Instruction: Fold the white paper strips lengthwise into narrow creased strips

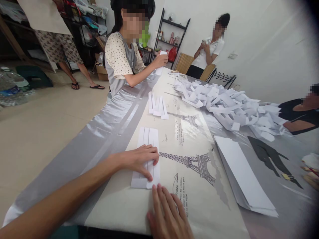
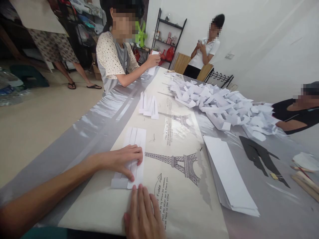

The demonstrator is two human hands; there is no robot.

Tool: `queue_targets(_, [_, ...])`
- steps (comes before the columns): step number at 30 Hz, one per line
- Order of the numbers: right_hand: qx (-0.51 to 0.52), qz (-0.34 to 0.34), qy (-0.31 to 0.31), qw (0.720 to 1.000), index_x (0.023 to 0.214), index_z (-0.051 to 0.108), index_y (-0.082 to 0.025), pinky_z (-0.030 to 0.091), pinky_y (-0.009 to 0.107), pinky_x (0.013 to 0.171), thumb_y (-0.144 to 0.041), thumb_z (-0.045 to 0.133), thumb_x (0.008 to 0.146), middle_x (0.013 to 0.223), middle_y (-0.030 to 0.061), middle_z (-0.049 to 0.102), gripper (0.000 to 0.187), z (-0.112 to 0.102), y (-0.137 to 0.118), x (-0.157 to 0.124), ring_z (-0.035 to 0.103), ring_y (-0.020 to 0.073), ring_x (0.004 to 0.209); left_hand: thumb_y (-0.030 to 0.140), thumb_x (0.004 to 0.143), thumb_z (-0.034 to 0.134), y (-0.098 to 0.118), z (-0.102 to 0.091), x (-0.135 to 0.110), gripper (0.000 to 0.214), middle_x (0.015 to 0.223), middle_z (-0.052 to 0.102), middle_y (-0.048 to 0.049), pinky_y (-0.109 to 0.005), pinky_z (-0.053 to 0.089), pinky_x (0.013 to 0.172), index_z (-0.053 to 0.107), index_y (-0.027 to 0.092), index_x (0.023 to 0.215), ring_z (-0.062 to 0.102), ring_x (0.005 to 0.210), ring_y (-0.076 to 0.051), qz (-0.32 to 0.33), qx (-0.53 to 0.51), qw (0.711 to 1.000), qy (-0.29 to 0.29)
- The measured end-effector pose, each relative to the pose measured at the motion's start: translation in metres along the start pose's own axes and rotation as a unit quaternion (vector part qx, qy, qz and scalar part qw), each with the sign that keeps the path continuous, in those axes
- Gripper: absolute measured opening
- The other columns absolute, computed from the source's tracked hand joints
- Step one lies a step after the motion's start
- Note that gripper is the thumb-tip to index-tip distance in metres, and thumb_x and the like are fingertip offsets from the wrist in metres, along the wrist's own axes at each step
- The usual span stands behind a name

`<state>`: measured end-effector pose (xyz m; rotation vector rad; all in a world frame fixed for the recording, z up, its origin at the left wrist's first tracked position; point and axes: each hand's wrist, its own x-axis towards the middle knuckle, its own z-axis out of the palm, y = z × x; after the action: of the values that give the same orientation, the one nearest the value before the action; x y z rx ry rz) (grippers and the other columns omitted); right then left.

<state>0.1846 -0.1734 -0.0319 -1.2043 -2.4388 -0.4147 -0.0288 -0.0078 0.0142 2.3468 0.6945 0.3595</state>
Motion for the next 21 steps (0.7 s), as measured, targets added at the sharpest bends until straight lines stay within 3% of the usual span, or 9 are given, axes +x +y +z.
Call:
queue_targets(4, [0.0,0.006,-0.027,1.0,0.142,0.058,-0.015,0.05,0.049,0.094,-0.024,0.049,0.099,0.125,0.0161,0.07,0.044,-0.001,0.0,0.011,0.065,0.0345,0.115,0.048,0.08,0.082,0.001,-0.001,0.0,0.041,0.105,0.053,-0.0013,-0.031,0.037,0.085,0.053,0.022,0.095,0.047,0.101,-0.022,-0.011,-0.011,1.0,-0.005])
queue_targets(14, [0.02,0.07,-0.025,0.997,0.144,0.057,-0.027,0.045,0.053,0.092,-0.036,0.055,0.098,0.133,0.0134,0.065,0.047,0.0,-0.007,0.004,0.059,0.0378,0.119,0.049,0.08,0.08,0.002,-0.003,0.001,0.04,0.105,0.053,-0.0015,-0.031,0.036,0.085,0.054,0.023,0.095,0.046,0.101,-0.023,-0.019,-0.029,0.999,-0.014])
queue_targets(17, [0.045,0.068,-0.042,0.996,0.144,0.057,-0.028,0.042,0.054,0.095,-0.033,0.055,0.099,0.13,0.014,0.065,0.046,-0.005,0.001,0.01,0.057,0.0367,0.12,0.049,0.079,0.081,0.0,-0.002,0.0,0.04,0.105,0.054,-0.0015,-0.032,0.036,0.086,0.055,0.023,0.095,0.047,0.102,-0.023,-0.014,-0.026,0.999,-0.012])
queue_targets(21, [0.109,0.036,-0.052,0.992,0.139,0.059,-0.033,0.043,0.045,0.09,-0.029,0.057,0.099,0.119,0.0081,0.068,0.04,-0.015,0.026,0.024,0.058,0.0281,0.108,0.047,0.081,0.079,-0.004,0.002,0.0,0.037,0.108,0.057,-0.0029,-0.032,0.04,0.085,0.058,0.022,0.098,0.05,0.101,-0.024,-0.008,-0.004,1.0,0.017])
